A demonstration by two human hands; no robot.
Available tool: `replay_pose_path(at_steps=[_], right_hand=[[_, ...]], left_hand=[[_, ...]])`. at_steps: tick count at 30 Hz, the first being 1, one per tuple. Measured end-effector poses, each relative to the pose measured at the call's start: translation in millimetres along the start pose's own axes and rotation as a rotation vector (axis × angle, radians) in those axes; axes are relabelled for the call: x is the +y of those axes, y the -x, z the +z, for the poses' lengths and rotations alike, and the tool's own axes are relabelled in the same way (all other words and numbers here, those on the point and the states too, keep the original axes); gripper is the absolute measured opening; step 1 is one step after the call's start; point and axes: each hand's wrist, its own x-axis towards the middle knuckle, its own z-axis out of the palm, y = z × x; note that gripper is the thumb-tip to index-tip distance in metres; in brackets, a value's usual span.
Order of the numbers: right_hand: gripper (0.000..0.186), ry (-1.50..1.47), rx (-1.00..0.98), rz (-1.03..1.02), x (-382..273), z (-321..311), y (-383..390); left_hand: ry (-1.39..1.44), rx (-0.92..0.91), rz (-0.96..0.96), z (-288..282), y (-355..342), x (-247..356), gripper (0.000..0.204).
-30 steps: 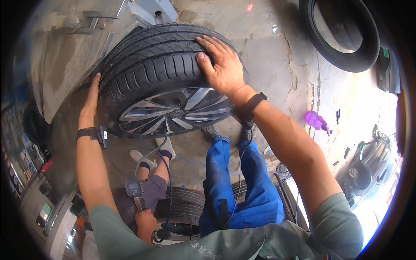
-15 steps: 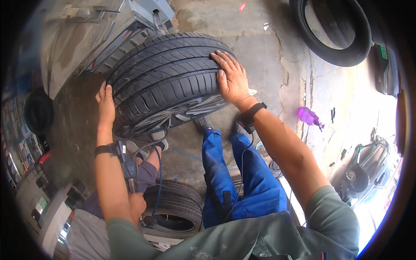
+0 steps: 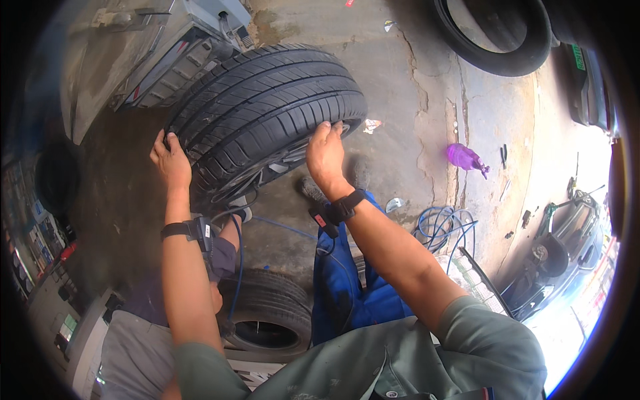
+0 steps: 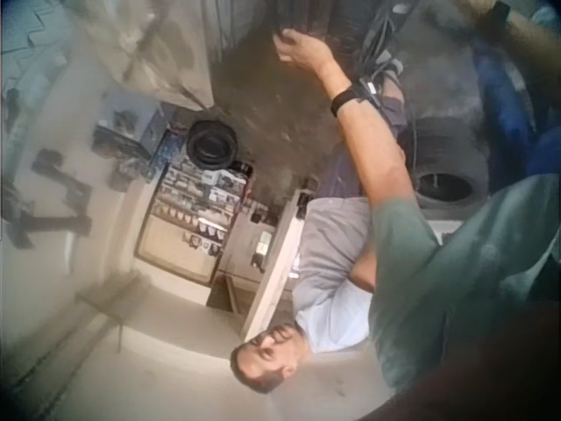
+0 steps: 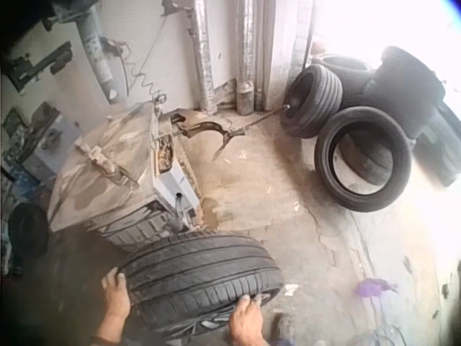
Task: The person works with a tire and wheel on a mounting machine, using a pry bar to lift the tire bead and a spray bottle to apply lubricant. Another person assists by using an air tool to seat the tire on the rim.
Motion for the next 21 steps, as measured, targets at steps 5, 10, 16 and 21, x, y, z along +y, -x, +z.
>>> replay_pose_path(at_steps=[5,10,16,21], right_hand=[[0.077,-0.135,-0.065,0.028,-5.1,0.0,7.2],[0.112,-0.211,-0.162,0.299,-32.4,-5.1,-9.4],[0.119,-0.053,-0.007,0.27,-48.7,5.6,-28.7],[0.095,0.213,-0.21,0.054,-65.6,-10.8,-56.6]], left_hand=[[-0.01,0.015,0.03,-11.0,-0.5,-3.0,0.057],[-0.032,0.004,-0.01,-12.9,5.4,-3.9,0.058],[-0.012,-0.028,-0.063,-5.6,9.6,13.3,0.061],[-0.092,-0.113,-0.032,-9.1,1.2,27.3,0.074]])
